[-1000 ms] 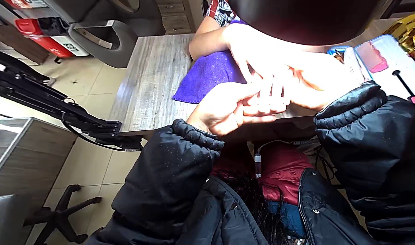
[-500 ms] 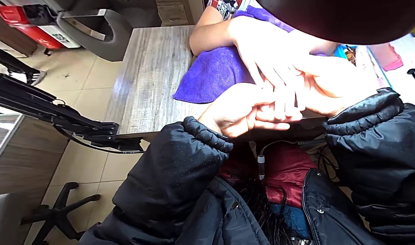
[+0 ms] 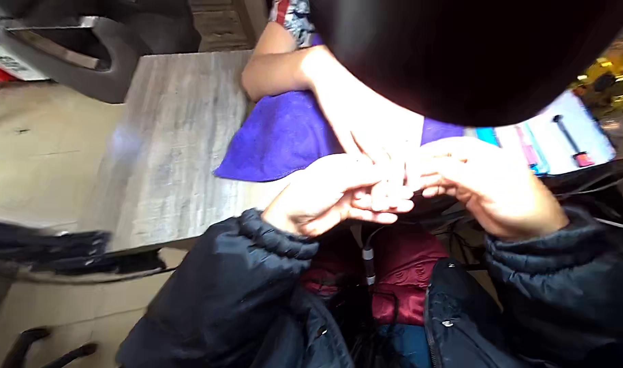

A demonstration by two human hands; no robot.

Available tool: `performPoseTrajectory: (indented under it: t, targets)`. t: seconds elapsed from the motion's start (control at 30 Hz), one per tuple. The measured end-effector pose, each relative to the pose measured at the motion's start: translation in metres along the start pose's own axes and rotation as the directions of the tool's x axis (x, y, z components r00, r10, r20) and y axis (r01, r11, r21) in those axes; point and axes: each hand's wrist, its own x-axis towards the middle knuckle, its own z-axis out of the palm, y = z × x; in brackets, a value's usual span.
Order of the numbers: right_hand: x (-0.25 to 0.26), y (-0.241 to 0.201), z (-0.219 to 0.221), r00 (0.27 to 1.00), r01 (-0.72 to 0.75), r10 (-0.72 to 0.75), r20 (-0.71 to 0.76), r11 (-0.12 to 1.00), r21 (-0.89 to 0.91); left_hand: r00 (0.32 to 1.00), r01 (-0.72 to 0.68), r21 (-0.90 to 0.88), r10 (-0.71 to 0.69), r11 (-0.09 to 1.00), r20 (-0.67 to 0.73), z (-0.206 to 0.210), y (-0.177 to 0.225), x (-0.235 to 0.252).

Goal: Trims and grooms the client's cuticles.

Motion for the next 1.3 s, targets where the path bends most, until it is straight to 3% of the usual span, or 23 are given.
performPoseTrajectory:
  t: [0.1,0.17,0.23,0.3,0.4,0.5,0.57,0.77,0.9,1.03,1.17,1.3]
  targets:
    - [-0.034,-0.002,-0.043,0.974,0.187,-0.204,-0.097,0.97,-0.158,0.999,-0.02,-0.004,0.02,1.0,0.044,-0.005,-0.003,0.0]
    - [-0.051,-0.009,-0.085,0.906,0.191,-0.289,-0.308,0.931,-0.312,0.999,-0.017,-0.052,0.02,0.998,0.041,-0.006,-0.004,0.001]
    - [-0.057,-0.011,-0.133,0.776,0.055,-0.334,-0.535,0.881,-0.47,1.0,-0.004,-0.078,0.005,0.997,0.02,-0.005,-0.002,0.001]
    - [-0.054,0.0,-0.179,0.691,-0.198,-0.299,-0.658,0.797,-0.57,0.998,-0.001,-0.056,-0.002,0.998,-0.063,0.003,0.003,0.0]
    - [-0.042,0.018,-0.217,0.687,-0.485,-0.158,-0.709,0.628,-0.609,0.993,-0.012,0.025,0.014,1.0,-0.12,0.006,0.006,-0.003]
    - [-0.028,0.023,-0.223,0.703,-0.575,-0.103,-0.703,0.499,-0.648,0.974,-0.013,0.126,0.041,0.992,-0.223,0.011,0.01,-0.007]
    - [-0.024,0.029,-0.231,0.694,-0.619,-0.061,-0.717,0.457,-0.638,0.975,-0.03,0.16,0.064,0.987,-0.213,0.003,0.006,-0.006]
    - [-0.027,0.057,-0.25,0.736,-0.58,-0.052,-0.675,0.466,-0.669,0.984,-0.078,0.138,0.098,0.987,-0.148,-0.003,0.003,-0.005]
    - [-0.04,0.06,-0.246,0.65,-0.537,-0.171,-0.741,0.586,-0.607,0.985,-0.063,0.077,0.074,0.995,-0.154,-0.001,0.001,-0.003]
    - [-0.048,0.034,-0.207,0.624,-0.269,-0.437,-0.648,0.658,-0.703,0.989,-0.057,0.063,0.064,0.996,-0.131,-0.002,0.001,-0.004]
    - [-0.031,0.007,-0.127,0.831,-0.008,-0.478,-0.286,0.503,-0.864,0.996,-0.045,0.071,0.049,0.996,-0.069,-0.008,0.001,-0.001]
    - [0.006,0.001,-0.067,0.942,0.092,-0.335,-0.031,0.345,-0.934,0.996,-0.045,0.107,0.053,0.993,-0.069,-0.004,0.004,-0.003]
